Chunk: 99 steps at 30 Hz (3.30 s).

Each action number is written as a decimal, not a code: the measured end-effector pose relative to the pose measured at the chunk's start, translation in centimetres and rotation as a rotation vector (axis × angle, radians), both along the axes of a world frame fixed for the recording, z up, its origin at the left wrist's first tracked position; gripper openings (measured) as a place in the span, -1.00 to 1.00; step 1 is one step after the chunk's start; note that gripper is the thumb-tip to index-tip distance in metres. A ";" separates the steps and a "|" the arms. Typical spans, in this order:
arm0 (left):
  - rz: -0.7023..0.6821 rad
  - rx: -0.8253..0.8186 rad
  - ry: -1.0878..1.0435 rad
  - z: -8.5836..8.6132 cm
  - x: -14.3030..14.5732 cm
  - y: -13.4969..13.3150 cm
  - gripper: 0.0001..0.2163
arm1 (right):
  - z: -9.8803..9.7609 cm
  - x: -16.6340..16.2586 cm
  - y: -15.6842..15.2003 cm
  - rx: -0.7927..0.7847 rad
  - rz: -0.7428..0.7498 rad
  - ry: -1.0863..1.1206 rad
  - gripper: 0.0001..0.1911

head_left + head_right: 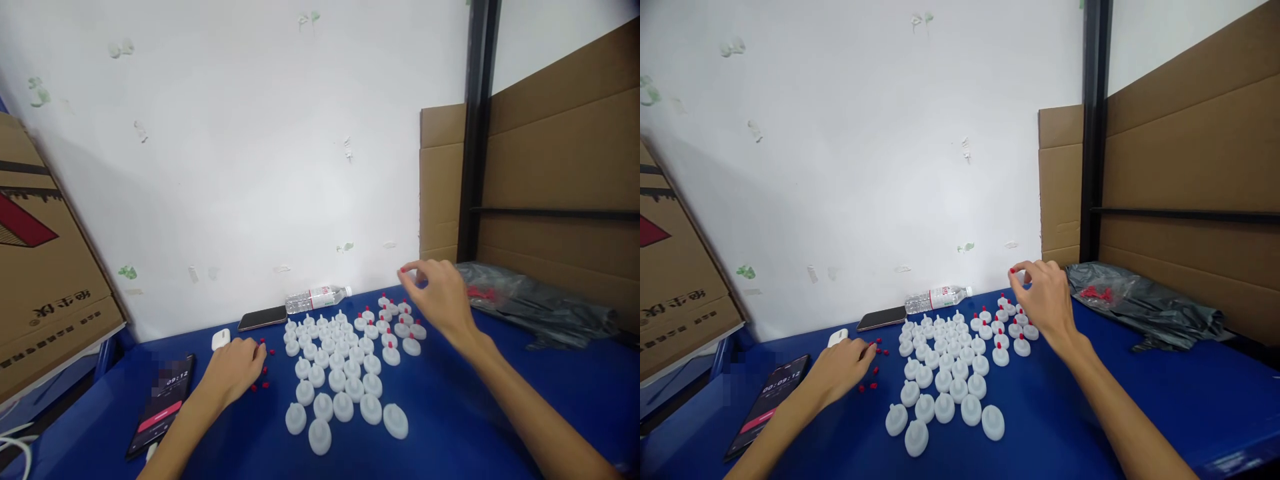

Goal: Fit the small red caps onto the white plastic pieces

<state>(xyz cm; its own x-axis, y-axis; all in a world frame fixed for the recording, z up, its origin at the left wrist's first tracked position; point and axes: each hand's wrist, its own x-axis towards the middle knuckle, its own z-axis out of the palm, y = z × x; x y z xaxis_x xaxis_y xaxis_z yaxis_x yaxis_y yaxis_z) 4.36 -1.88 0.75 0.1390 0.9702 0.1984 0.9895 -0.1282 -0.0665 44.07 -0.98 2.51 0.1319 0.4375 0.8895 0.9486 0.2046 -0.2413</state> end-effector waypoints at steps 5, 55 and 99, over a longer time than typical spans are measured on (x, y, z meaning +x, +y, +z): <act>0.064 -0.183 0.079 -0.7 0.3 -0.6 -0.58 | -0.2 2.7 0.4 -0.307 -0.154 0.117 -0.79; -0.395 0.048 -0.422 -0.9 1.2 0.1 -0.78 | -0.2 -3.9 -3.1 -1.286 1.339 0.147 -0.66; -0.934 0.501 -0.326 -2.0 6.3 -4.6 -0.83 | -4.2 -10.9 -4.6 -0.150 0.878 -0.288 -0.85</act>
<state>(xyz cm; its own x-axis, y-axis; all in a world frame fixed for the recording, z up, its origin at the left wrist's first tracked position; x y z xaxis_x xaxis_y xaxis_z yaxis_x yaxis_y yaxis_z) 10.61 -6.49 -1.20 0.6435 0.3110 0.6994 0.4974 -0.8644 -0.0733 33.22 -5.54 -1.73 -0.5170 0.3891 0.7625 0.4967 0.8618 -0.1030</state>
